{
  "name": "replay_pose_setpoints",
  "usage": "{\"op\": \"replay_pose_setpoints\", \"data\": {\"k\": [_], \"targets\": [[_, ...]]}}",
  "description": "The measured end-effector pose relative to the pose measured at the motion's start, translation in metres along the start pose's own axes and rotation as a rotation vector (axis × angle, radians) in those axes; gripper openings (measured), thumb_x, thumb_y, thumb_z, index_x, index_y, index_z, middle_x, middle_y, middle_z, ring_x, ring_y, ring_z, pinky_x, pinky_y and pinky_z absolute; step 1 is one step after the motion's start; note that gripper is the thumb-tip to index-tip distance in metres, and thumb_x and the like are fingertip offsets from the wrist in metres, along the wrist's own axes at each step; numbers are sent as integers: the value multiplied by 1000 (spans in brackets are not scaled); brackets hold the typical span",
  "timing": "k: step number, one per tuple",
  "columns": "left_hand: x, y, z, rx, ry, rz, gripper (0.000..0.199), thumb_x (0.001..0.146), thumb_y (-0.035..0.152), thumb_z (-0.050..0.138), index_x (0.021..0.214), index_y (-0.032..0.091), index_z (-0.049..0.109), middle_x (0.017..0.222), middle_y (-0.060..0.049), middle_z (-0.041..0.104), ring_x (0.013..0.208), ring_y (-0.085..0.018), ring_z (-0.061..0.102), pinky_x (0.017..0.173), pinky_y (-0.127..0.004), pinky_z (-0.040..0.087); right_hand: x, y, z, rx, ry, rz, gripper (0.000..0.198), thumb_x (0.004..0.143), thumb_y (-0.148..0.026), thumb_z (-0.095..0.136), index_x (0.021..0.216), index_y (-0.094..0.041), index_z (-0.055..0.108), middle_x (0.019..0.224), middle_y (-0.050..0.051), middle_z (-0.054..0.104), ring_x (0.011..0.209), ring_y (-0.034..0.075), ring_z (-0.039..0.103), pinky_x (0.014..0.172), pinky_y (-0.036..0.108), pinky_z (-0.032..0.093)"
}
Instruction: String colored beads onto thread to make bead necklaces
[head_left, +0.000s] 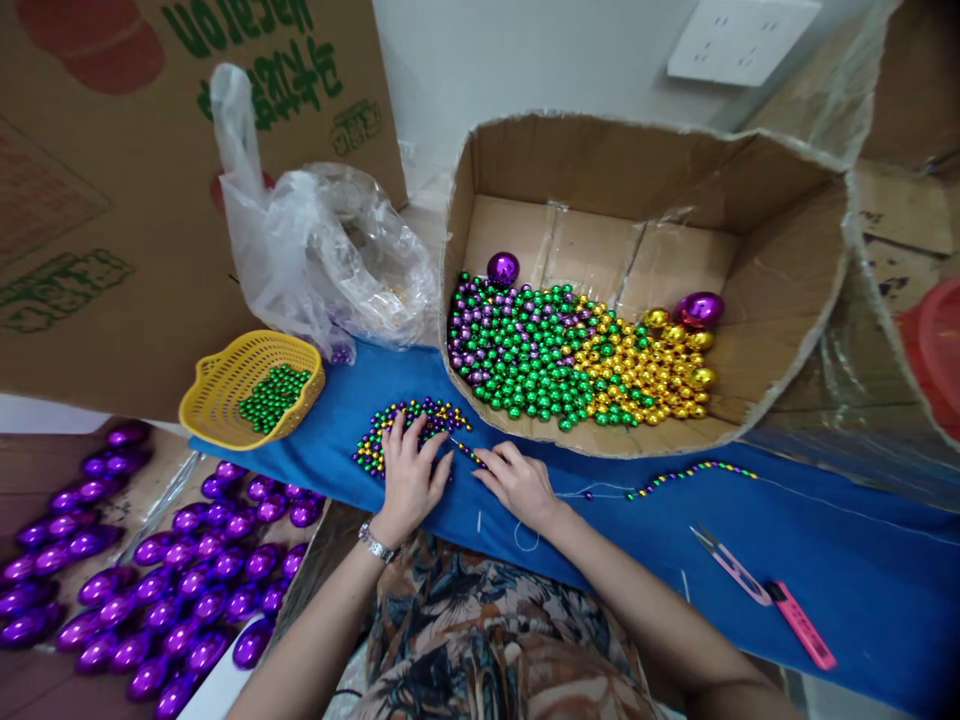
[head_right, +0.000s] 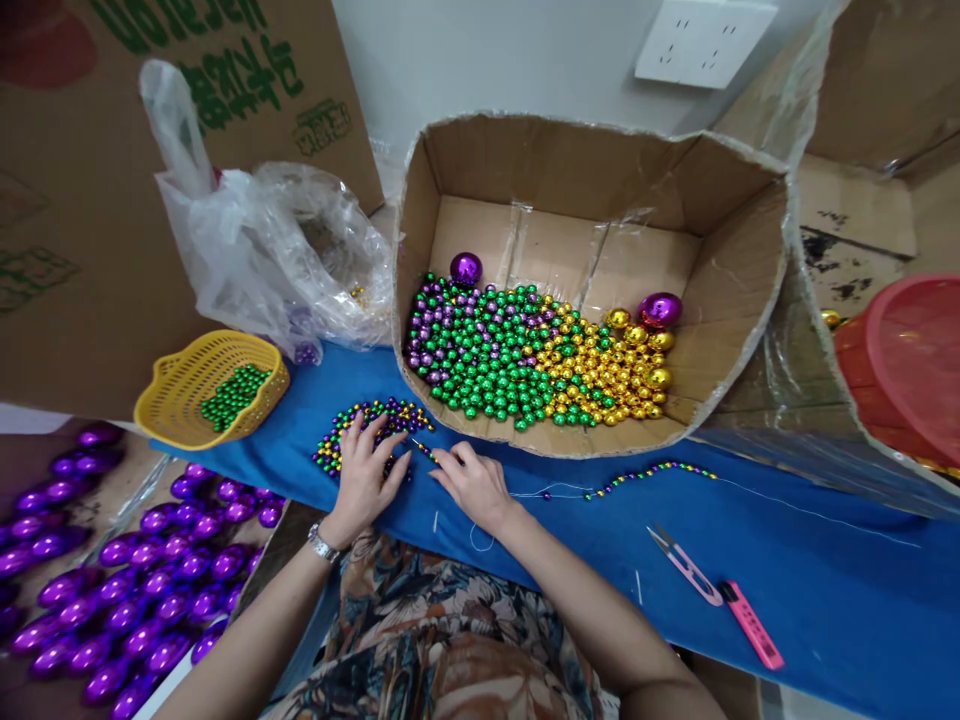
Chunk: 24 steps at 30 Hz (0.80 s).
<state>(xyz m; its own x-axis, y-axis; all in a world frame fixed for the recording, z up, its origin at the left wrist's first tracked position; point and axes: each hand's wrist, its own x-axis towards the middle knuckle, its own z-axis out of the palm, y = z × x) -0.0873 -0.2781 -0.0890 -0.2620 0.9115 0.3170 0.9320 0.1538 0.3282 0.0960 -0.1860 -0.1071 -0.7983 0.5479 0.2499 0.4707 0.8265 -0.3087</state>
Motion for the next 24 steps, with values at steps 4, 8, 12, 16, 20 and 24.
{"op": "replay_pose_setpoints", "data": {"k": [4,8,12,16,20,24], "targets": [[1,-10,1,54,0,-28,32,89,32,55,118,26,65,138,-13,48,139,-38,25,108,-61,26,5,-3,1,1,12,-2,33,98,-41,46,117,-23,66,94,5,65,69,10,63,58,19,45],[-2,-14,1,58,-7,-37,31,89,33,54,117,25,66,137,-14,48,138,-39,27,106,-60,29,9,-4,1,-4,19,4,32,98,-39,47,115,-23,67,93,5,66,69,10,64,59,19,45],[-4,-15,0,50,-1,-37,31,90,33,54,116,24,66,136,-14,48,137,-38,28,106,-60,29,10,-4,1,1,23,-20,32,98,-40,45,114,-22,67,93,5,66,71,10,64,61,18,46],[-5,-15,0,49,-3,-37,31,90,33,54,117,24,65,137,-14,48,137,-39,26,106,-60,29,11,-4,2,6,14,-27,32,98,-40,45,114,-22,66,94,5,65,72,10,64,61,18,45],[-5,-16,1,40,-3,-41,31,90,33,54,117,24,65,137,-13,48,138,-38,26,106,-61,28,14,-4,3,5,1,-32,31,98,-39,46,115,-23,66,94,5,65,73,10,64,60,18,45],[-7,-16,0,25,-5,-44,30,89,33,55,116,25,66,137,-13,48,139,-38,25,106,-61,27,14,-3,1,2,-3,-58,30,98,-39,46,114,-23,66,93,5,65,71,10,64,60,18,45]]}}
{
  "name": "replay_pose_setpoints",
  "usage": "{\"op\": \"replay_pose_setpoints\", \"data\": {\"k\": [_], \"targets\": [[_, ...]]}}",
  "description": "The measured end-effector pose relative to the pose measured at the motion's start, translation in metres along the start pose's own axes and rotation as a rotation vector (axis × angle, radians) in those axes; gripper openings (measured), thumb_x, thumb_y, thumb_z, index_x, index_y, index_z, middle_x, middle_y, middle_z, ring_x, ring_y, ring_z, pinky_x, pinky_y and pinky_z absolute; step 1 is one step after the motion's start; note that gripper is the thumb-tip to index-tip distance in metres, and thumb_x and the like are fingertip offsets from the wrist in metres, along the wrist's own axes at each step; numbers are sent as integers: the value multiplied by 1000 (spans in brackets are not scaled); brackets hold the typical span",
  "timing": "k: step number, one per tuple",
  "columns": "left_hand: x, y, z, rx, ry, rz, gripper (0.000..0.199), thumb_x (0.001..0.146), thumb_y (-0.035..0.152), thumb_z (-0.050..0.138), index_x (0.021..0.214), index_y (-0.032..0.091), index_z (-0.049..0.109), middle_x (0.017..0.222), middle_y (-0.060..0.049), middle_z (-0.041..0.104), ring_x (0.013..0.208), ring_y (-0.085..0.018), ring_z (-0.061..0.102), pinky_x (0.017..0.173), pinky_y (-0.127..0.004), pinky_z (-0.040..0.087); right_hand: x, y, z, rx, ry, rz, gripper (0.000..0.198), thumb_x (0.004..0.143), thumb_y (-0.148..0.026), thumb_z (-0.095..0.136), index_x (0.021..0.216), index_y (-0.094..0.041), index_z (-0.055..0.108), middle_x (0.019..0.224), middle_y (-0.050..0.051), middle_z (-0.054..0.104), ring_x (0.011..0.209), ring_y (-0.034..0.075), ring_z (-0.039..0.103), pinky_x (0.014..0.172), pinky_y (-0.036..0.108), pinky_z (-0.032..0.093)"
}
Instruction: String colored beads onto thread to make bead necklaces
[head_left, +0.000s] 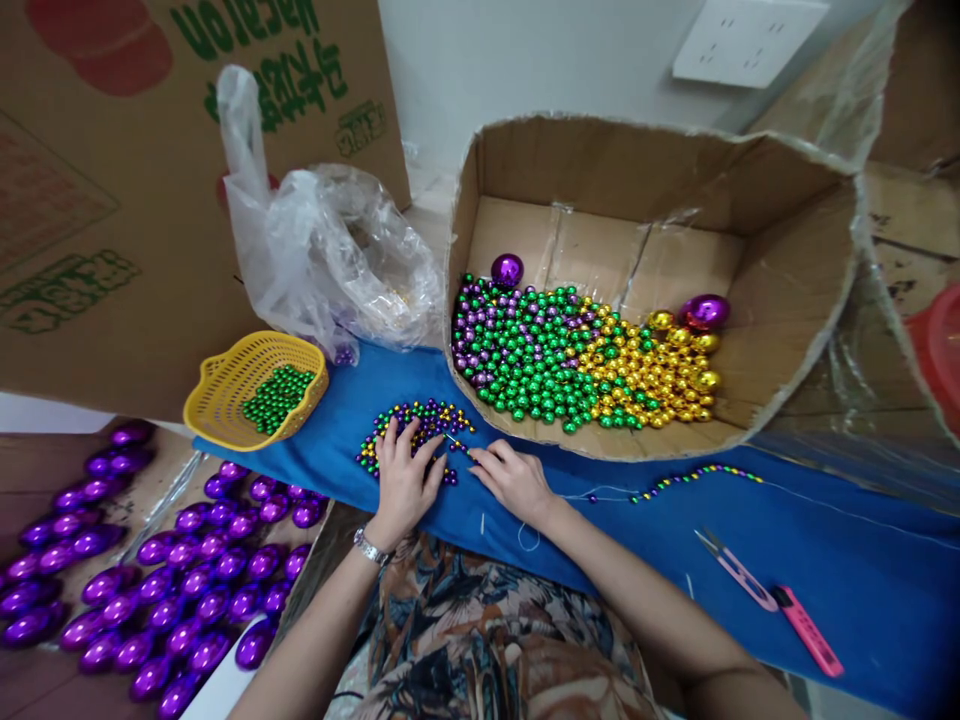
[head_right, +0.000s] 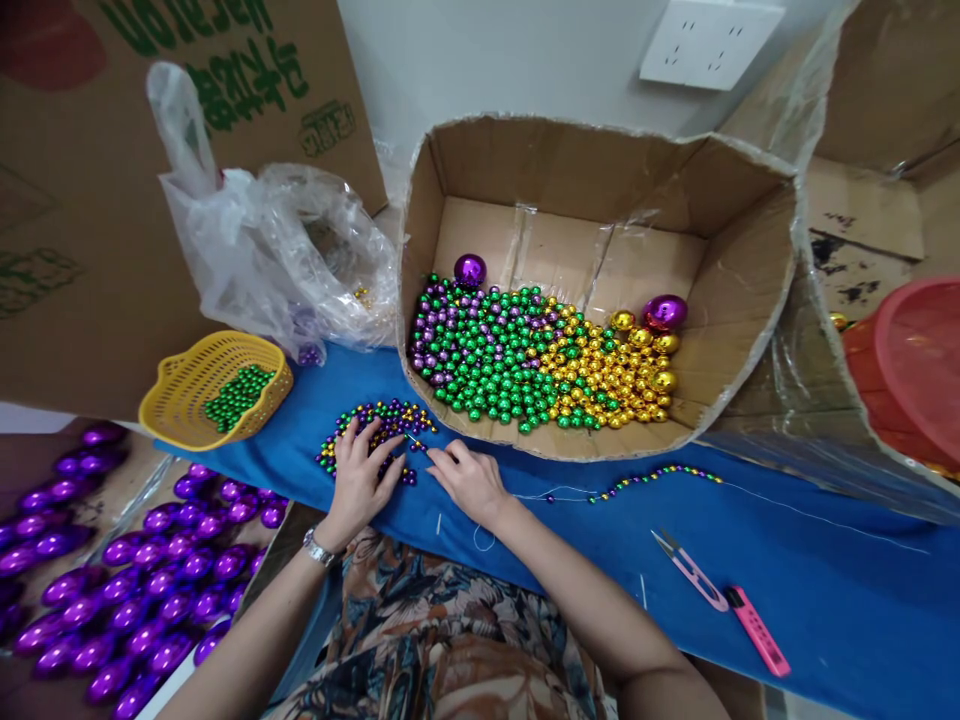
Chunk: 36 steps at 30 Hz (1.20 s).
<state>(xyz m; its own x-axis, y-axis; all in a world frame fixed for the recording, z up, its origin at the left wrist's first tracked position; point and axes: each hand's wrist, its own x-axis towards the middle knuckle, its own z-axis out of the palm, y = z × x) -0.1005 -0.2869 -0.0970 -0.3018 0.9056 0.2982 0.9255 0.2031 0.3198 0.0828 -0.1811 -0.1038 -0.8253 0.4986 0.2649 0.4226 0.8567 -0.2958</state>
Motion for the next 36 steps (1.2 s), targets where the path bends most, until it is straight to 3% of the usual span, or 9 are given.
{"op": "replay_pose_setpoints", "data": {"k": [36], "targets": [[3,-1,4,-7,19,-13,30,89,34,55,116,24,65,137,-12,49,138,-37,27,107,-59,28,0,-1,1,10,1,8,31,99,-38,43,114,-23,66,92,4,65,71,10,64,62,18,45]]}}
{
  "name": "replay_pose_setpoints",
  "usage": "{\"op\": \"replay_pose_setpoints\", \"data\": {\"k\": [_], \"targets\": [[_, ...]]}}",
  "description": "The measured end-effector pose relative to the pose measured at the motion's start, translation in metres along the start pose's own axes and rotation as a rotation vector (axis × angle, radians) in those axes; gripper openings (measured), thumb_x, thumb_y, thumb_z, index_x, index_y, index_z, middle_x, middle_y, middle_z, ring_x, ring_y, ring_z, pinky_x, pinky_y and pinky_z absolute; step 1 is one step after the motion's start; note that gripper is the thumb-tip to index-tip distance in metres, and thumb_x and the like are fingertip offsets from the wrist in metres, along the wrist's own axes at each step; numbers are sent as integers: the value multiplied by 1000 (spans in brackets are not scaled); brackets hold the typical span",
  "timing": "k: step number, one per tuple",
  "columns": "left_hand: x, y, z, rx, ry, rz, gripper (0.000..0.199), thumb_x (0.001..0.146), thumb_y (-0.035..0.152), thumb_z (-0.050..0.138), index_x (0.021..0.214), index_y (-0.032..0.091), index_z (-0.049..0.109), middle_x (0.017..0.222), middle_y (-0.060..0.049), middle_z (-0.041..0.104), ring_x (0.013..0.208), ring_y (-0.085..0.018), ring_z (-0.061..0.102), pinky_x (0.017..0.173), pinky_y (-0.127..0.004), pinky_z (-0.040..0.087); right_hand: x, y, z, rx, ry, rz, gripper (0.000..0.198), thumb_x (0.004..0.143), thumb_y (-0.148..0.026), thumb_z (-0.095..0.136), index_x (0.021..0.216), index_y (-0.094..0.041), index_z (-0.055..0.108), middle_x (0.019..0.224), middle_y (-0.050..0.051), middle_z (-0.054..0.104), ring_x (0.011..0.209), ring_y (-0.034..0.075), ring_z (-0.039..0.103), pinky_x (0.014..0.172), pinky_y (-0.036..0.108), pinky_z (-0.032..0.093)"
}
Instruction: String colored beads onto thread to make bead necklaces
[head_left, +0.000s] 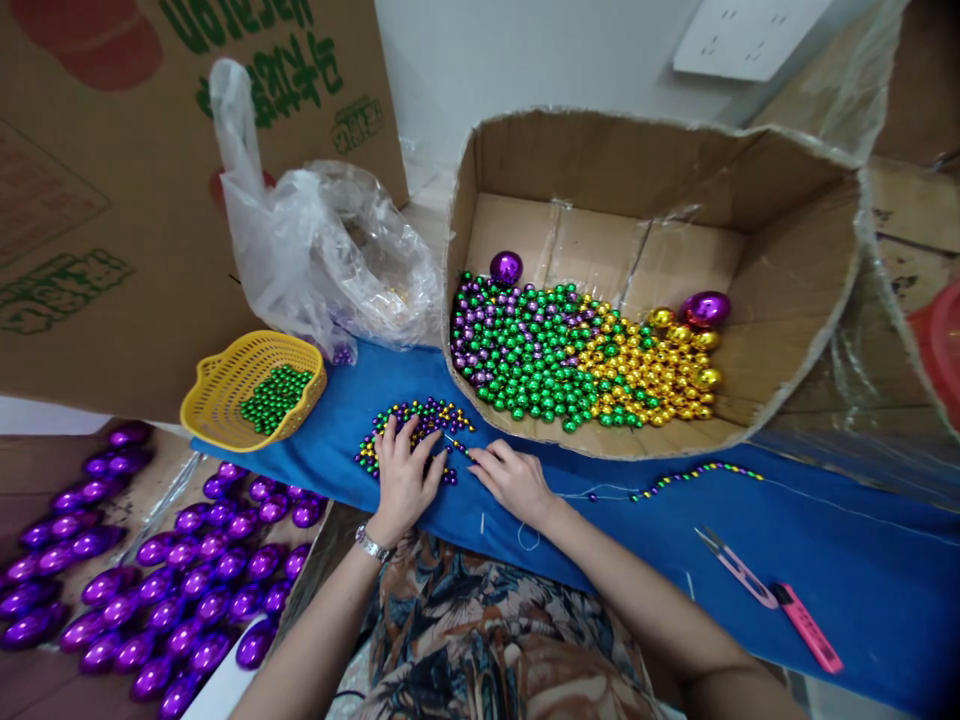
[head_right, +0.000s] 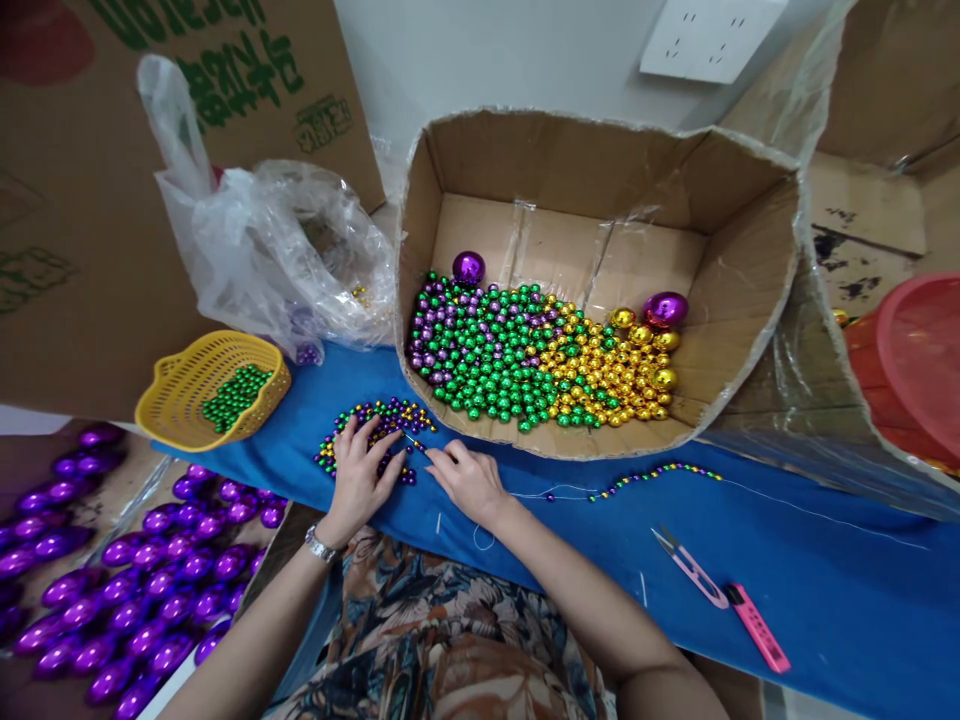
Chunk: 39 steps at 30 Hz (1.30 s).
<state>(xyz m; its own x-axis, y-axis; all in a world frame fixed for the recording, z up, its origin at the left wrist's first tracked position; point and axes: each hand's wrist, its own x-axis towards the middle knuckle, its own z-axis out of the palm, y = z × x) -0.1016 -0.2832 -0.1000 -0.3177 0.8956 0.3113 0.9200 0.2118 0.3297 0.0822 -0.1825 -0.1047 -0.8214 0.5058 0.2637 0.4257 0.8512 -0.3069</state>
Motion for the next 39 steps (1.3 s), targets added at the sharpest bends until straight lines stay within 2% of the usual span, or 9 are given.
{"op": "replay_pose_setpoints", "data": {"k": [14,19,26,39], "targets": [[1,3,-5,-90,-15,33,22,89,28,55,107,25,67,137,-10,49,141,-35,23,109,-62,23,13,-5,8,-3,-24,-7,34,97,-45,47,117,-23,64,97,4,65,72,10,65,57,19,44],[-2,3,-9,-144,36,-2,21,89,25,55,107,24,65,135,-10,51,141,-33,24,111,-60,22,1,3,1,74,38,-23,33,98,-42,46,114,-22,66,95,4,65,75,10,65,62,18,46],[-8,5,-10,-118,20,20,19,88,25,57,103,24,67,134,-10,53,141,-34,24,110,-61,22,-20,3,-9,109,16,-41,30,97,-40,48,113,-22,66,91,4,65,73,10,64,62,19,46],[-11,3,-6,-54,-16,36,23,89,27,55,107,23,68,136,-13,50,140,-37,23,107,-64,25,-15,-2,-11,14,2,-66,27,97,-38,49,111,-24,66,89,2,64,66,10,62,58,20,43]]}}
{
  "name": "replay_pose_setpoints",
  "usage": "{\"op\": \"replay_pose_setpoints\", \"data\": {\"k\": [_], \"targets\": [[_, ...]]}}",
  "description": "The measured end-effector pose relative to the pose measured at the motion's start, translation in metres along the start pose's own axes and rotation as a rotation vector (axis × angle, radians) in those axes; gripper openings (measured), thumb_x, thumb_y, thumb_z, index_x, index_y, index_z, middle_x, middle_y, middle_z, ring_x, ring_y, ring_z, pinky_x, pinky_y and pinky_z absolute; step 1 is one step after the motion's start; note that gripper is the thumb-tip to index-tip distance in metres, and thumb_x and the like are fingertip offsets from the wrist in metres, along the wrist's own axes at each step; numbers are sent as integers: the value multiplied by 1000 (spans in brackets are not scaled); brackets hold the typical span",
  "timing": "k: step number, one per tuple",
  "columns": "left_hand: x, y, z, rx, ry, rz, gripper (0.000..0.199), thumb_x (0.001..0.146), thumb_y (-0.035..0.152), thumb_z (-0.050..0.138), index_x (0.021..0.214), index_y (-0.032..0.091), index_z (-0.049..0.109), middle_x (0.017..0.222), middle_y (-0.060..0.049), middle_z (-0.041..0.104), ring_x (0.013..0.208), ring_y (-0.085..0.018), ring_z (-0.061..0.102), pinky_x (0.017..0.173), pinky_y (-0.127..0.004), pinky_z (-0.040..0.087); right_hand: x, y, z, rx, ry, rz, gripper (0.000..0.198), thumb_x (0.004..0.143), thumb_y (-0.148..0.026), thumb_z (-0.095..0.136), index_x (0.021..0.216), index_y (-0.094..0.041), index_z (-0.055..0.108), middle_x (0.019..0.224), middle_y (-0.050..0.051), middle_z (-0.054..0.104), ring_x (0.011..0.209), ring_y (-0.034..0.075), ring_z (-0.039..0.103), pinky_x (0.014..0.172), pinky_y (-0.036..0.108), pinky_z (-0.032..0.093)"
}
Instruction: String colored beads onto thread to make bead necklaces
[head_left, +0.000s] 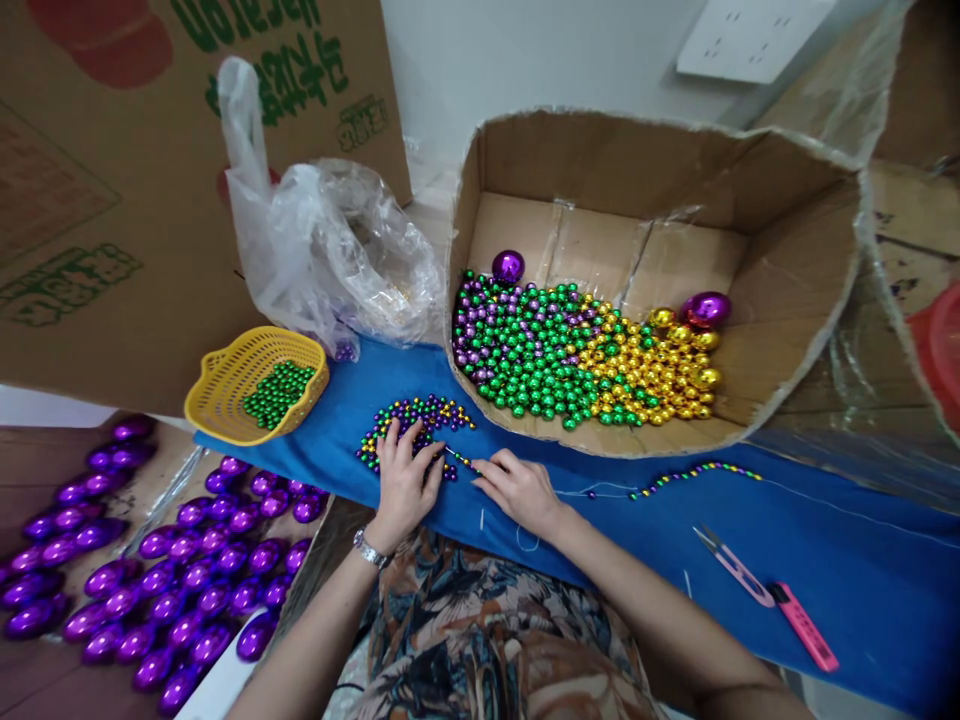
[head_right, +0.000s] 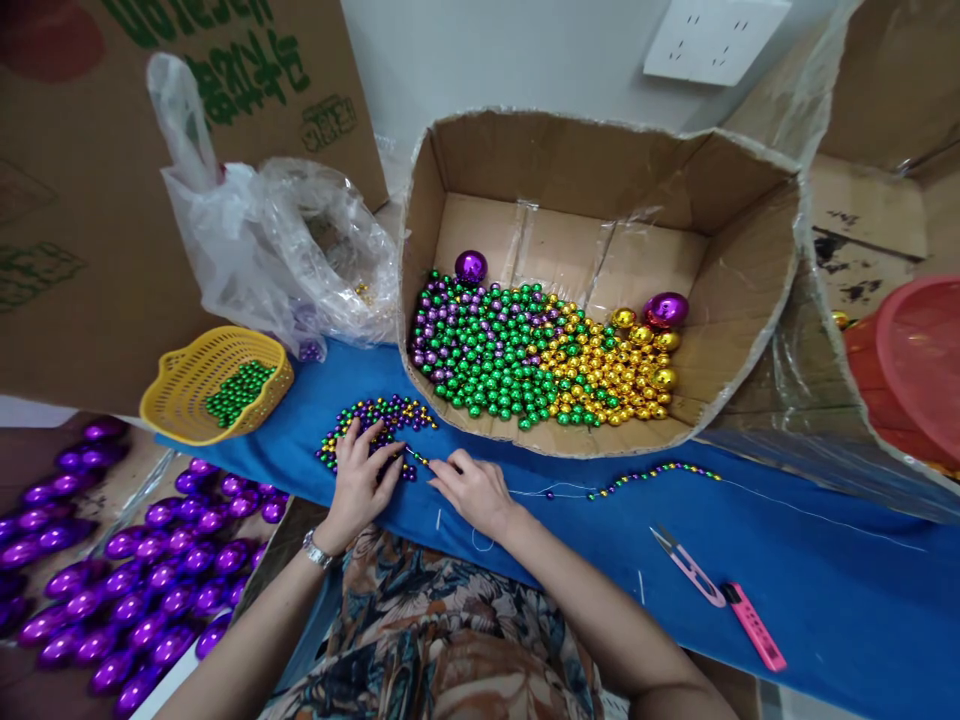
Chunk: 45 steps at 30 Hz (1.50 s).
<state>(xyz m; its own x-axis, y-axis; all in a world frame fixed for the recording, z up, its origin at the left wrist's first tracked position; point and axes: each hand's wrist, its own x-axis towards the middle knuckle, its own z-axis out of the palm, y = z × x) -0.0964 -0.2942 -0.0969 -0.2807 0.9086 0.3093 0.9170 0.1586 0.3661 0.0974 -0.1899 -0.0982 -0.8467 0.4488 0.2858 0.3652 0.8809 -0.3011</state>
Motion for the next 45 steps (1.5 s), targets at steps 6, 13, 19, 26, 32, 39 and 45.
{"op": "replay_pose_setpoints", "data": {"k": [6,13,19,26,32,39,45], "targets": [[1,2,0,11,-21,3,24,89,28,55,108,26,70,137,-11,49,140,-38,22,107,-64,24,-6,2,-5,-30,-20,-1,26,97,-38,49,111,-25,66,89,2,64,66,10,62,59,20,43],[1,4,-1,6,-23,2,24,89,28,55,107,26,70,136,-11,50,140,-38,23,108,-63,24,-6,0,-8,-58,-30,0,25,97,-37,49,110,-26,67,88,1,64,64,9,61,58,20,41],[0,2,1,-10,-23,7,23,87,28,57,106,27,70,137,-11,49,140,-38,23,107,-63,25,-6,-1,-6,-53,-43,2,24,97,-36,50,109,-26,68,87,1,63,63,8,60,57,20,41],[0,7,1,-51,-12,31,23,87,26,58,106,30,70,138,-9,48,141,-36,22,109,-64,23,-1,0,12,-19,52,40,36,93,-47,53,114,-21,66,88,5,64,69,11,63,61,20,46],[8,3,-6,-126,15,30,24,90,26,55,110,25,68,136,-10,50,141,-33,23,111,-58,27,-3,2,7,89,103,44,40,93,-49,52,115,-19,66,91,6,65,78,12,64,68,20,49],[17,-2,-10,-372,-63,-41,20,91,34,54,88,22,69,133,-9,54,138,-30,32,113,-55,27,-6,1,-12,121,99,18,48,90,-57,51,118,-20,64,93,6,67,82,14,64,75,23,49],[18,1,-17,-559,-117,-189,24,90,40,53,82,21,67,135,-9,55,135,-28,38,113,-51,28,-10,2,-24,106,88,-2,38,96,-43,48,122,-18,61,89,5,68,80,14,63,76,25,48]]}}
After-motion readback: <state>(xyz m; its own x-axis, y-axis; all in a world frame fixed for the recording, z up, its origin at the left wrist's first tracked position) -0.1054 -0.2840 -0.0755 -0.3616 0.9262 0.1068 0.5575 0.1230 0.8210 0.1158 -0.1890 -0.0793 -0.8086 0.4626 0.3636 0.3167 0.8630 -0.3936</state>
